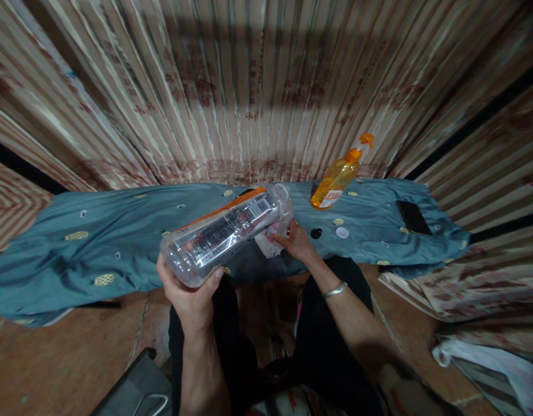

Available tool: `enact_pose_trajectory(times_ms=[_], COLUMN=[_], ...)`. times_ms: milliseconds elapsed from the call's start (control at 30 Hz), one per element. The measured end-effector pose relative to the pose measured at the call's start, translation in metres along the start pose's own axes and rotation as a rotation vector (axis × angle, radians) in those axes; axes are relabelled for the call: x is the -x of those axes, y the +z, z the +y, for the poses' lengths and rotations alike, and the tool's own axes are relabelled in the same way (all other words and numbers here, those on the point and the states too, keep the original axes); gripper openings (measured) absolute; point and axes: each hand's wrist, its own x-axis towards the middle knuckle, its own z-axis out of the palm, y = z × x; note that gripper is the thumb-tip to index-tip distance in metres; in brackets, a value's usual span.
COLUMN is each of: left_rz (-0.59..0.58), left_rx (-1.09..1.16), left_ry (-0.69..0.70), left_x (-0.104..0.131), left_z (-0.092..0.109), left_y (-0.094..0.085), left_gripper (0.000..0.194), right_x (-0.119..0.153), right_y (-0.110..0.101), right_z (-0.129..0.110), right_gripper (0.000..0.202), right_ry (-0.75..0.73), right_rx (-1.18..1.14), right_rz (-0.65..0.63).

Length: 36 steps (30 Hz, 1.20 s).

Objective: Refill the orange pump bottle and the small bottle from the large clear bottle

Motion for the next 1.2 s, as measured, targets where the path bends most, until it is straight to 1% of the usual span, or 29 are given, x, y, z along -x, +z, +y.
enact_pose_trajectory(times_ms=[333,600,1033,1200], left_rz=[-0.013,-0.015,-0.013,-0.011], left_rx=[-0.06,-0.049,-0.063,-0.074], left_ry=[0.014,0.019,0.022,0.035], left_x=[0.0006,0.0011,0.0009,0.0007], left_z=[0.0013,-0.0004,0.0052,0.0071], left_y=[0.0008,-0.0008,0.0025,0.0036], left_gripper=[0.103,0.102,0.1,0.1], right_x=[-0.0017,-0.0009,-0.0012,-0.0003], right_y=[0.0016,0.0012,0.0016,-0.0001], right_z=[0.0046,0.0044,0.0041,0.0028], right_gripper=[0.048,0.051,0.05,0.046], right_ry=[-0.02,-0.02,-0.021,-0.029], right_rx=[-0.017,-0.019,-0.033,-0.03], right_rz=[-0.008,-0.005,0.011,-0.003])
